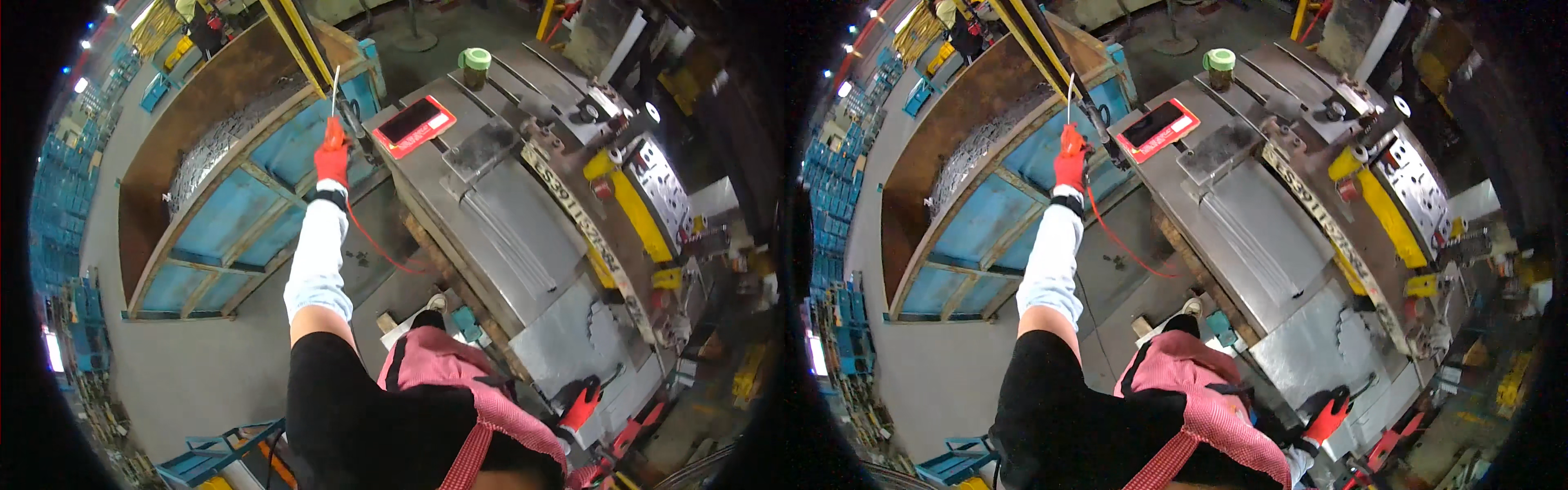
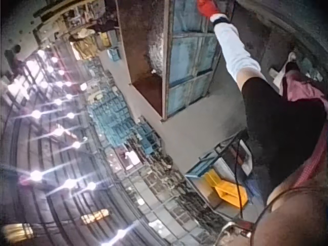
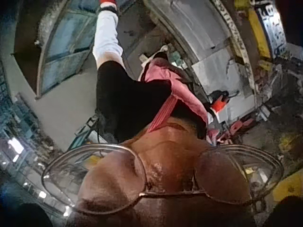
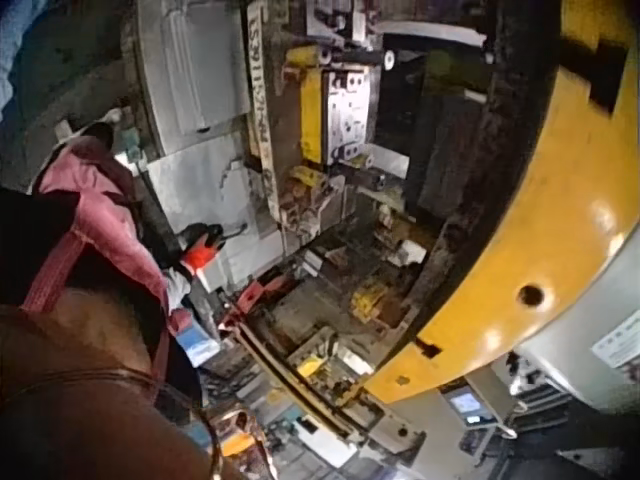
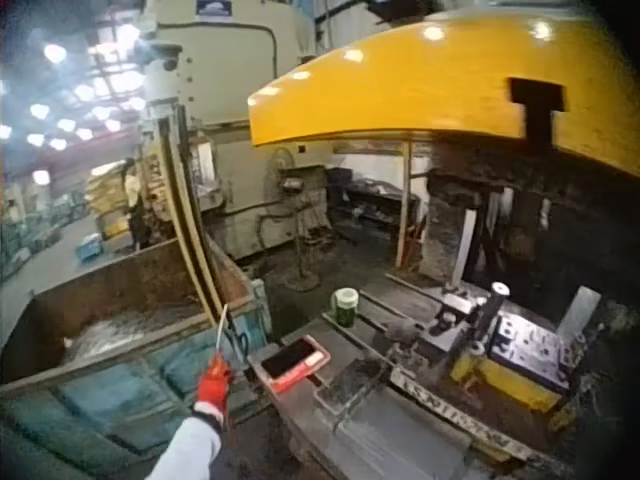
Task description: Operating a press machine to stamp or cut metal plates, including positioning the plates and using an air blower.
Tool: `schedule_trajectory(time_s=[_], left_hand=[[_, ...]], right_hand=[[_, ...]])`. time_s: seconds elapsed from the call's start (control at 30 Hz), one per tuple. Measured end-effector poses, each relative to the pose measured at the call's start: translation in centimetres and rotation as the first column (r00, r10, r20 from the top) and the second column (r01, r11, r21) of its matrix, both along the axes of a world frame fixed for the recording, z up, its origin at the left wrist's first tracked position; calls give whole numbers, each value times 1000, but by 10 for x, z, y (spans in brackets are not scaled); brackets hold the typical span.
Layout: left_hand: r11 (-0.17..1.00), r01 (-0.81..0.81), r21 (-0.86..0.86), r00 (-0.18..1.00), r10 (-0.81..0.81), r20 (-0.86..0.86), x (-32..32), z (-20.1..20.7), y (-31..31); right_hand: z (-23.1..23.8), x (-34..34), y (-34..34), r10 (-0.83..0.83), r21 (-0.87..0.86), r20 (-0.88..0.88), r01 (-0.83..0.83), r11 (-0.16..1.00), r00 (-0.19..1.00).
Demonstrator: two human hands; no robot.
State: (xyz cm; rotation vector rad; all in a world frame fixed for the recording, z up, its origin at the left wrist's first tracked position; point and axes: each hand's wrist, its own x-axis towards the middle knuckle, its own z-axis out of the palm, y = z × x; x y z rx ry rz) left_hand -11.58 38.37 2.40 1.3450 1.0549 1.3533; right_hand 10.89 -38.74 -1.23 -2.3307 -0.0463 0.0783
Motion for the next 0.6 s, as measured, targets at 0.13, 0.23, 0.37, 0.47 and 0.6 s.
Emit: schedule_trajectory(time_s=[0.13, 0.23, 0.37, 0.47, 0.6], left_hand=[[954, 276, 121, 949, -290, 126, 49, 27, 55], [942, 330, -64, 942, -325, 84, 78, 27, 85], [933, 360, -7, 920, -353, 172, 80, -9, 126], [992, 33, -126, 811, -100, -576, 62, -49, 153], [993, 3, -120, 808, -73, -584, 39, -100, 144]], right_hand=[[1, -5, -9, 8, -57, -11, -8, 998, 1000], [0, -7, -21, 65, -290, -24, -69, 954, 998], [16, -11, 4, 13, -92, -58, -18, 996, 998], [-23, -6, -68, -66, -343, -30, 52, 938, 997], [27, -10, 14, 84, -224, -101, -105, 969, 991]])
